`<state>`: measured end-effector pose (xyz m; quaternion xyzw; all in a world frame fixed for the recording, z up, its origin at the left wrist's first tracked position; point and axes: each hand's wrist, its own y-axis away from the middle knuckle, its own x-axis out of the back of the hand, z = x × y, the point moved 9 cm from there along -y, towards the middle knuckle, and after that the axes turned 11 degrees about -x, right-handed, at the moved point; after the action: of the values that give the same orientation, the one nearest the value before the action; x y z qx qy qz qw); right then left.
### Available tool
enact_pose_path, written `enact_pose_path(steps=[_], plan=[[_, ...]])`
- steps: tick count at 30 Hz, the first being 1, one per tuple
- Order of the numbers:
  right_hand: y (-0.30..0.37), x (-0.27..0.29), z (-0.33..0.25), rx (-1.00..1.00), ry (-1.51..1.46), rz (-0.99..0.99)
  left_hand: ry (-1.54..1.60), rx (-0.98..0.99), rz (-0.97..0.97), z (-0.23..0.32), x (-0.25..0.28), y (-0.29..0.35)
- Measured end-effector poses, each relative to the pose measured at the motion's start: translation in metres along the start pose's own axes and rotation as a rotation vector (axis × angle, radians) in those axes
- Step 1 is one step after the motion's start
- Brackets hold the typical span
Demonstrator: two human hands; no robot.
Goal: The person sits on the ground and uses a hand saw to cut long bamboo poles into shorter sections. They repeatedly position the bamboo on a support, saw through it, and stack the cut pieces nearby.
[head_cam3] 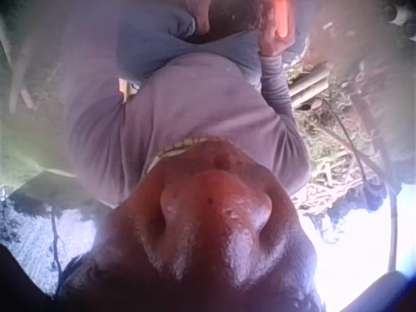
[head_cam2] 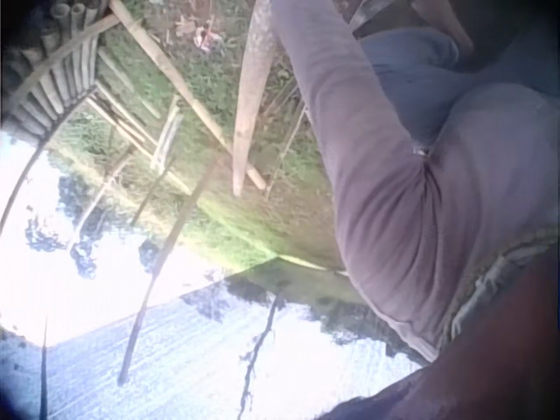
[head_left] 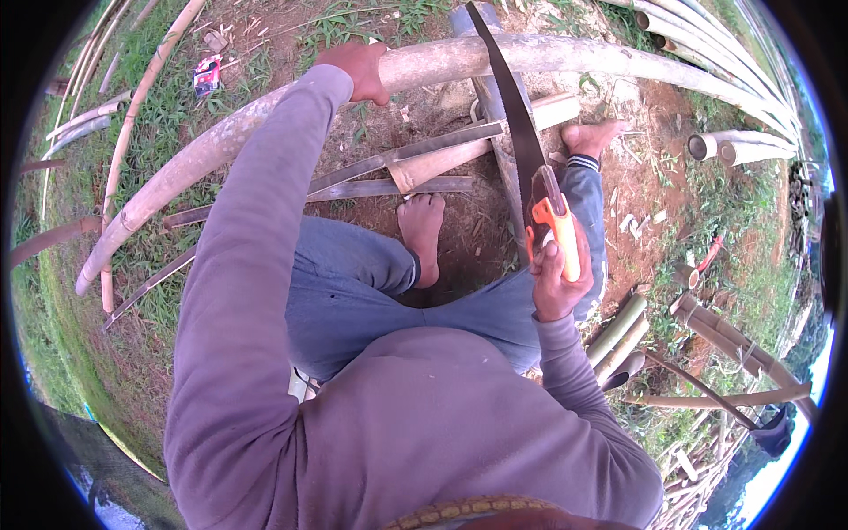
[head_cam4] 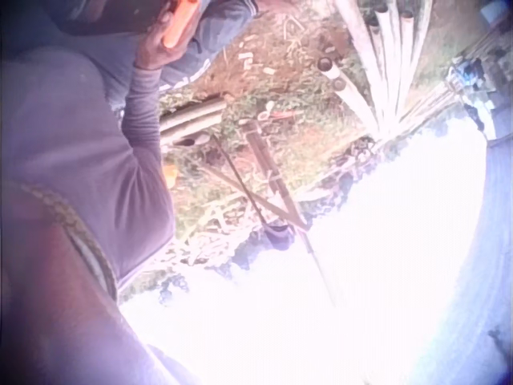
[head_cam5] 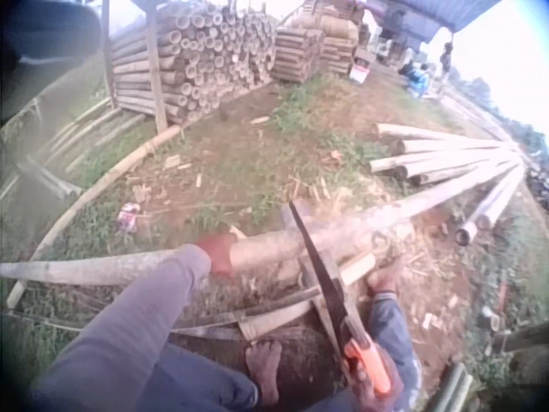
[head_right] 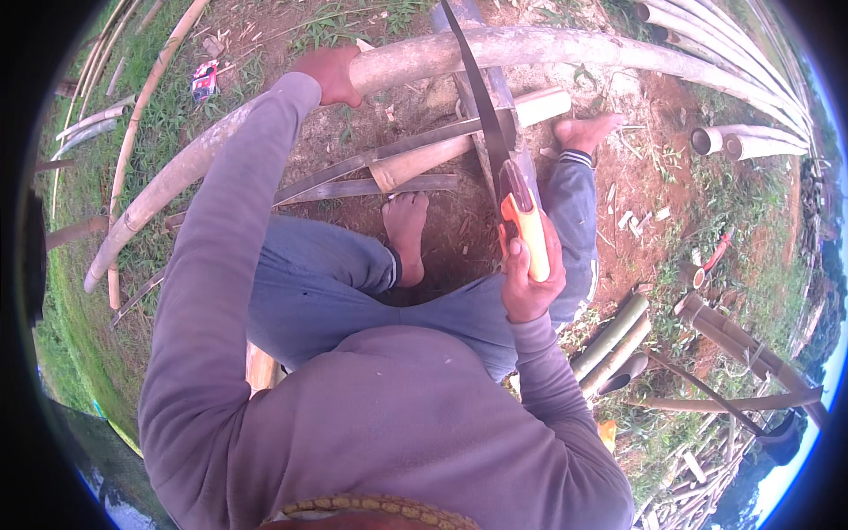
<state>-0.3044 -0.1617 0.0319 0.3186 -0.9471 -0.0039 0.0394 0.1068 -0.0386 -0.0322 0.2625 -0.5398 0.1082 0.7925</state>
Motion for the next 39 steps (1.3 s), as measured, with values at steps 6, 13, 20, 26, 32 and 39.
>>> enact_pose_path(steps=[6, 13, 20, 26, 32, 39], plan=[[-0.088, -0.062, -0.023, 0.04, 0.092, 0.001, 0.03, -0.039, -0.006, -0.014, 0.003, -0.015], [0.015, 0.004, -0.017, 0.193, 0.184, -0.009, 0.073, 0.013, -0.047, -0.02, -0.005, -0.011], [-0.137, -0.084, -0.026, 0.118, 0.128, 0.002, 0.069, -0.015, -0.012, -0.015, 0.008, -0.021], [-0.001, -0.004, -0.014, 0.102, 0.098, -0.02, 0.049, -0.002, -0.029, -0.025, -0.001, -0.014], [-0.1, -0.07, -0.027, 0.142, 0.199, 0.016, 0.088, -0.018, -0.027, -0.024, -0.002, -0.023], [-0.086, -0.068, -0.003, 0.356, 0.225, 0.047, 0.055, -0.012, -0.036, -0.018, 0.003, -0.01]])
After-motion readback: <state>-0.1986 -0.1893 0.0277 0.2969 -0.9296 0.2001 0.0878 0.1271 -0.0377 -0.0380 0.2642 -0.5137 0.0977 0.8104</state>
